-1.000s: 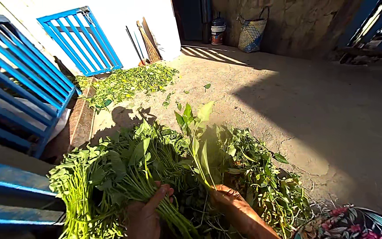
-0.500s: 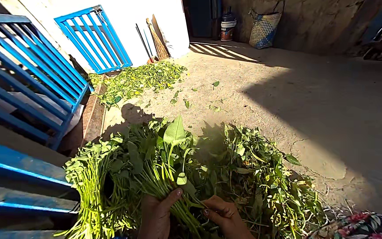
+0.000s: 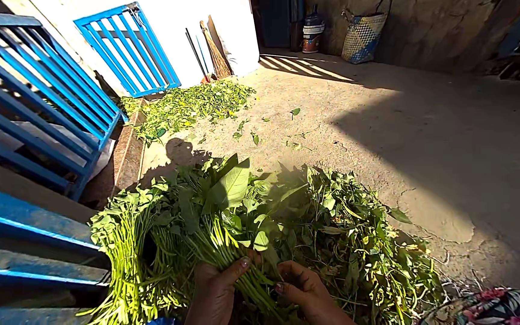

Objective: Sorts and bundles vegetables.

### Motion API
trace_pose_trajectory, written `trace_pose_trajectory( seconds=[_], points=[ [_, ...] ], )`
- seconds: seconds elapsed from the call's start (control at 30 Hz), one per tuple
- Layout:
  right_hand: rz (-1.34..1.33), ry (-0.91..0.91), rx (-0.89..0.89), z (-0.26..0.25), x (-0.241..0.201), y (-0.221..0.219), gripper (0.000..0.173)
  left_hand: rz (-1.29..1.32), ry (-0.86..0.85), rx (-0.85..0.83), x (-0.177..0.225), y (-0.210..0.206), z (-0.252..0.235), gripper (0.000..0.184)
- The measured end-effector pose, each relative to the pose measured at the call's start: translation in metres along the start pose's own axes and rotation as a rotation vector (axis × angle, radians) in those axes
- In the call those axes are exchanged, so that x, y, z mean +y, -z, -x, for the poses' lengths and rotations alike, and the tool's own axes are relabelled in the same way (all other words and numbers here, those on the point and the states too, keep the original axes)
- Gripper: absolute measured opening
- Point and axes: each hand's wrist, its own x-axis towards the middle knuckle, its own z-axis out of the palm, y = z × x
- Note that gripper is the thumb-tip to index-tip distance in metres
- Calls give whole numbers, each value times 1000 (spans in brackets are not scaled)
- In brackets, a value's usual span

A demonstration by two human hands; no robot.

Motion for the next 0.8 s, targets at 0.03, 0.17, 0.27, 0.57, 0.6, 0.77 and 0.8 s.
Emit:
trace_pose_trajectory(
  seconds=[0.03, 0.17, 0.27, 0.57, 0.6, 0.77, 0.8],
  points=[
    [-39, -4, -2, 0, -1, 0, 19, 13, 11, -24, 1, 1, -1, 27],
    [-153, -61, 30, 1, -9, -4, 16, 32, 49, -6, 4, -2, 1, 28],
    [-46, -93, 154, -3, -15, -12, 14, 22, 59, 19, 2, -7, 1, 28],
    [1482, -611, 145, 2, -11, 38, 56, -33, -191, 302, 13, -1, -15, 33],
    [1508, -702, 93, 2, -20, 43, 68, -43, -192, 313, 14, 0, -14, 32],
    [1260, 151, 106, 6, -96, -20, 45, -93, -150, 301, 4, -5, -9, 30],
    [991, 336, 13, 10, -120, -48, 35, -108, -147, 299, 3, -5, -8, 30]
  ],
)
